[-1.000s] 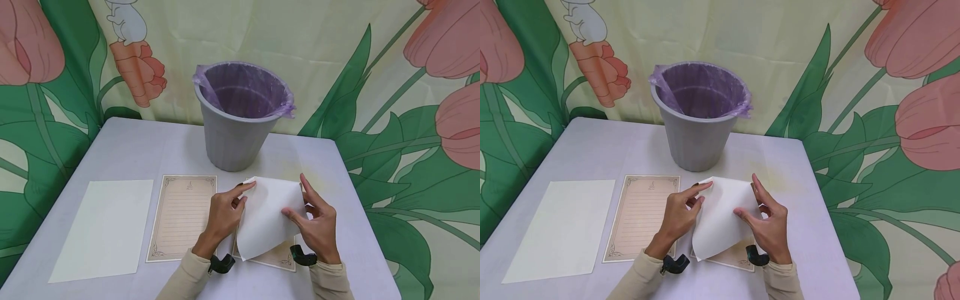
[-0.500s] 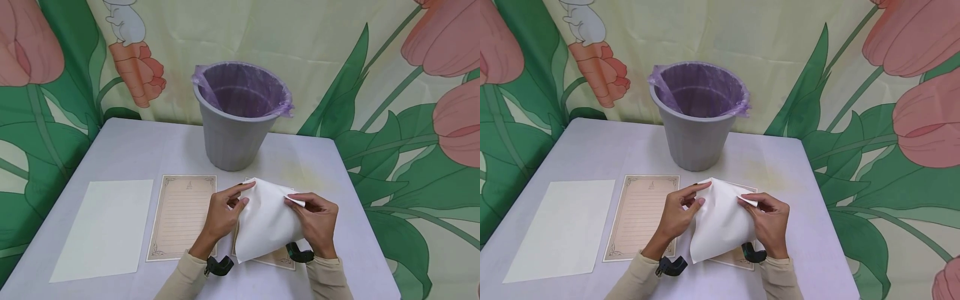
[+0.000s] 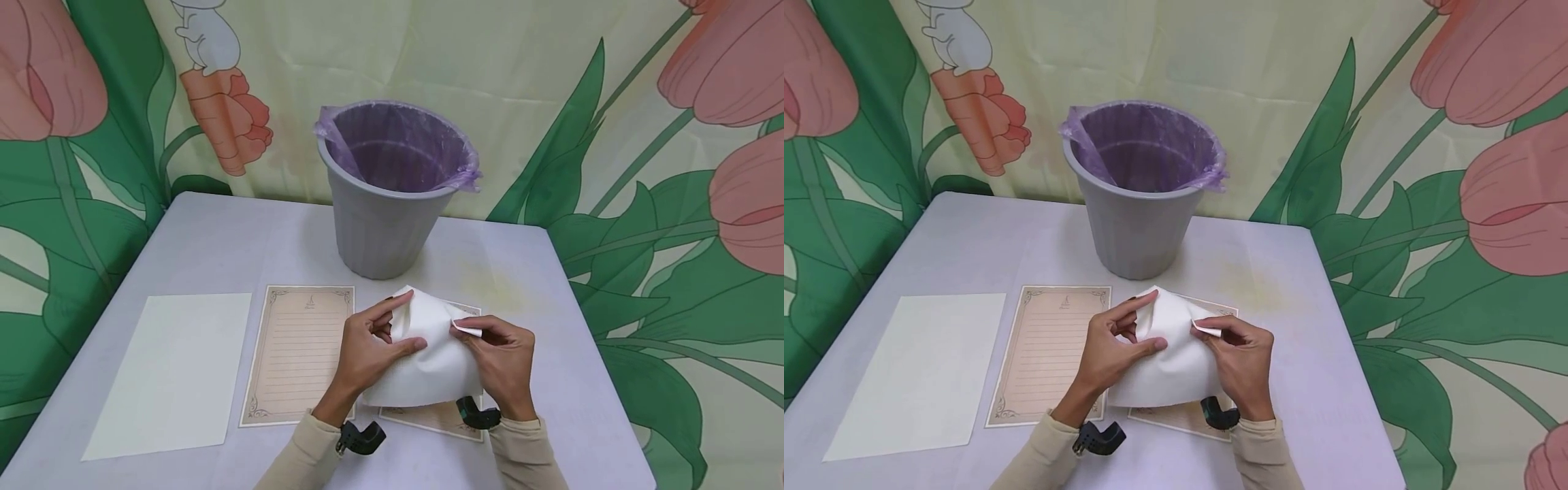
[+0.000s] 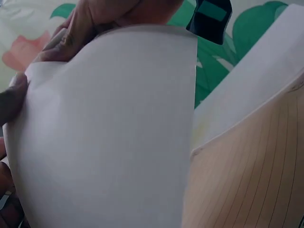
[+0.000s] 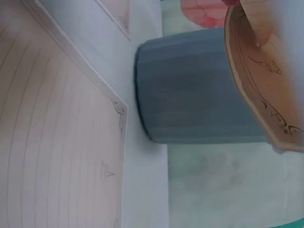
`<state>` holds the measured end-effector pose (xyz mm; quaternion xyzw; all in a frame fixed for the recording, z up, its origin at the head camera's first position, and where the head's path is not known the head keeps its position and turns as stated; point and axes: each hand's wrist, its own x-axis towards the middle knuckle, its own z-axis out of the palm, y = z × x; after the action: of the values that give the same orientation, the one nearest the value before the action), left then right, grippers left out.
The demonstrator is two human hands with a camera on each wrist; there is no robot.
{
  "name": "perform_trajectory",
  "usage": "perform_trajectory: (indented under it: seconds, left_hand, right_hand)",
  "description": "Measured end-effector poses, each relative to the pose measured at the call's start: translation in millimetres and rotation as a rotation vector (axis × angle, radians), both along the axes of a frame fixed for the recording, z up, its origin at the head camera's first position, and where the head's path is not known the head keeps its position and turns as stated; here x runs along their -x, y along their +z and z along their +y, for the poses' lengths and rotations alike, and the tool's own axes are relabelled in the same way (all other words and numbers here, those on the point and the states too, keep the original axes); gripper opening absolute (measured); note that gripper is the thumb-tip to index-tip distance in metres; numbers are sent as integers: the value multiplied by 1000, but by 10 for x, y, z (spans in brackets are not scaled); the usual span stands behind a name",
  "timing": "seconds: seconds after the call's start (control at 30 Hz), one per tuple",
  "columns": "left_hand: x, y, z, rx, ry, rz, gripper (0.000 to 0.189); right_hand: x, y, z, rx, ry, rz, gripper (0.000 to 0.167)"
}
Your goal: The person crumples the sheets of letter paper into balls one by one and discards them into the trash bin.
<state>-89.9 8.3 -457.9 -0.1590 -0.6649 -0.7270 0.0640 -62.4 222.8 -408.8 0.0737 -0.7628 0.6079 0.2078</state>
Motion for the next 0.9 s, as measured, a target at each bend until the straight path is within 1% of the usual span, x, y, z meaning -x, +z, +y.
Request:
perform_trajectory:
  seconds: [0.1, 0.2, 0.27, 0.33, 0.47, 0.53, 0.57, 0.67, 0.83, 0.9]
  left_hand:
    - [2, 17, 1, -13, 16, -8, 62]
    - [12, 36, -1, -11, 33, -4, 55]
    - [18, 48, 1, -2, 52, 6, 52]
    - [12, 55, 10, 5, 67, 17, 46]
    - [-28, 94, 36, 0, 50, 29, 29]
    - [-38, 115, 43, -23, 30, 24, 24]
    - [-41, 126, 42, -39, 24, 14, 23]
    - [-33, 134, 30, -113, 9, -37, 23]
    - [-34, 154, -6, -227, -38, -190, 25]
    - [-33, 160, -16, -270, -62, -254, 26]
  right_hand:
    - [-5, -31, -37, 6, 32, -18, 18]
    - [-11, -68, -75, 20, 44, -45, 18]
    - [-16, -90, -98, 31, 47, -59, 17]
    - [-18, -113, -107, 15, 33, -66, 16]
    - [18, -163, -122, 9, -14, -34, 17]
    - [42, -186, -133, 22, -28, -21, 18]
    - [51, -196, -138, 38, -21, -20, 18]
    - [56, -217, -149, 104, 68, -59, 15]
    - [58, -233, -128, 224, 335, -187, 5]
    - [70, -237, -122, 243, 413, -206, 8]
